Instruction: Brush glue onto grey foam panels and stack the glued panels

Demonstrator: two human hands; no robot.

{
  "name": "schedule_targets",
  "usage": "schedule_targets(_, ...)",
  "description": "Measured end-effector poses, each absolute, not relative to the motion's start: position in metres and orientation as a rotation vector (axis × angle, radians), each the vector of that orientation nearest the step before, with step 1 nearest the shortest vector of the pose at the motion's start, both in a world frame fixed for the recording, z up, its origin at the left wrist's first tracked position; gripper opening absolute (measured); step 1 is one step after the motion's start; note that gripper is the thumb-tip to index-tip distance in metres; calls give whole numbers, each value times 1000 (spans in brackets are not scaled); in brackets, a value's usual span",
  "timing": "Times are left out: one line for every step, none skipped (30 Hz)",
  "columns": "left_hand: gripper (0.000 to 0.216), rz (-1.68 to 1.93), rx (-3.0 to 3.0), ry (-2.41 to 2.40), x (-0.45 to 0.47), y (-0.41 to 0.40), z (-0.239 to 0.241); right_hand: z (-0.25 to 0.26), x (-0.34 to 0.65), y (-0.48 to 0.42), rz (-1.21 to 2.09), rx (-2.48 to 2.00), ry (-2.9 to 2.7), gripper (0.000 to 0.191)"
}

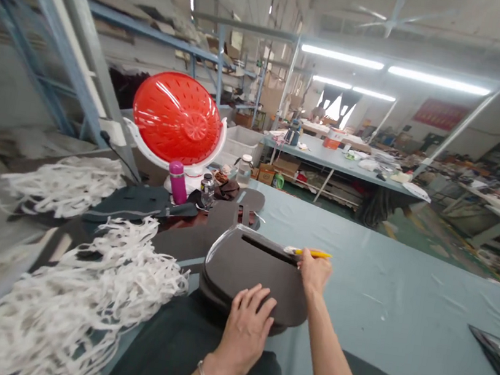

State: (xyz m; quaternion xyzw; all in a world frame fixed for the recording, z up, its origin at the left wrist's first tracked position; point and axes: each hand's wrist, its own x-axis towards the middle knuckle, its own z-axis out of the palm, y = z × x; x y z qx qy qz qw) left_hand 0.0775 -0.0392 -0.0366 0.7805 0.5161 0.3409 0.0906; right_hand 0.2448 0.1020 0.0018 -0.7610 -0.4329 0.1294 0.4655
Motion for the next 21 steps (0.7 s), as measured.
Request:
schedule_targets(31,1006,2328,1528,78,-40,-35,1,266,88,250,-1917,-997,33)
schedule_targets(31,1000,2333,1521,78,-40,-35,1,283,73,203,-1947,-947,33)
schedule_targets(32,995,2337,1514,79,-41,-34,1,295,57,172,-1961,-917,33)
schedule_targets(32,991,2339,1504,80,-41,-34,2,301,40,157,-1970,-909,33)
schedule_targets(32,991,2336,1498,81,-42,-33,3,302,23,149,-1977,-912,33)
schedule_targets(32,990,2326,1494,82,-43,-33,5,300,6,143,-1986,-924,32)
schedule_targets(32,991,2307,1491,83,-44,-32,6,295,-11,131,-1997,-933,30)
schedule_targets(31,989,2283,1480,82,-45,-30,9,288,-28,105,-2011,-939,27)
schedule_targets(30,981,2252,1455,80,-44,-27,11,279,-43,64,-2021,-941,24)
schedule_targets(29,967,2214,1409,77,-42,-24,15,270,-57,0,-2018,-935,22)
schedule_targets(29,948,2163,1336,72,-38,-20,18,259,-68,-77,-1993,-923,20)
schedule_targets(31,937,2089,1250,65,-32,-15,22,246,-76,-147,-1942,-913,18)
schedule_targets(34,948,1989,1174,56,-23,-10,25,231,-80,-188,-1862,-917,18)
schedule_targets(37,982,1871,1121,46,-12,-6,26,213,-81,-177,-1763,-953,17)
schedule_targets(41,1035,1745,1093,35,0,-1,27,193,-79,-112,-1655,-1023,17)
schedule_targets(45,1094,1627,1087,23,12,3,25,172,-74,-7,-1541,-1123,16)
schedule_targets(47,1140,1534,1092,12,25,5,22,150,-66,118,-1427,-1236,14)
schedule_targets(50,1161,1476,1110,1,36,7,17,129,-58,237,-1319,-1343,13)
schedule_targets(51,1147,1456,1143,-8,46,8,12,110,-50,327,-1226,-1426,13)
schedule_targets(50,1103,1470,1191,-16,54,7,6,97,-42,383,-1159,-1477,14)
schedule_targets(49,1044,1510,1248,-22,59,6,-1,89,-38,412,-1125,-1498,15)
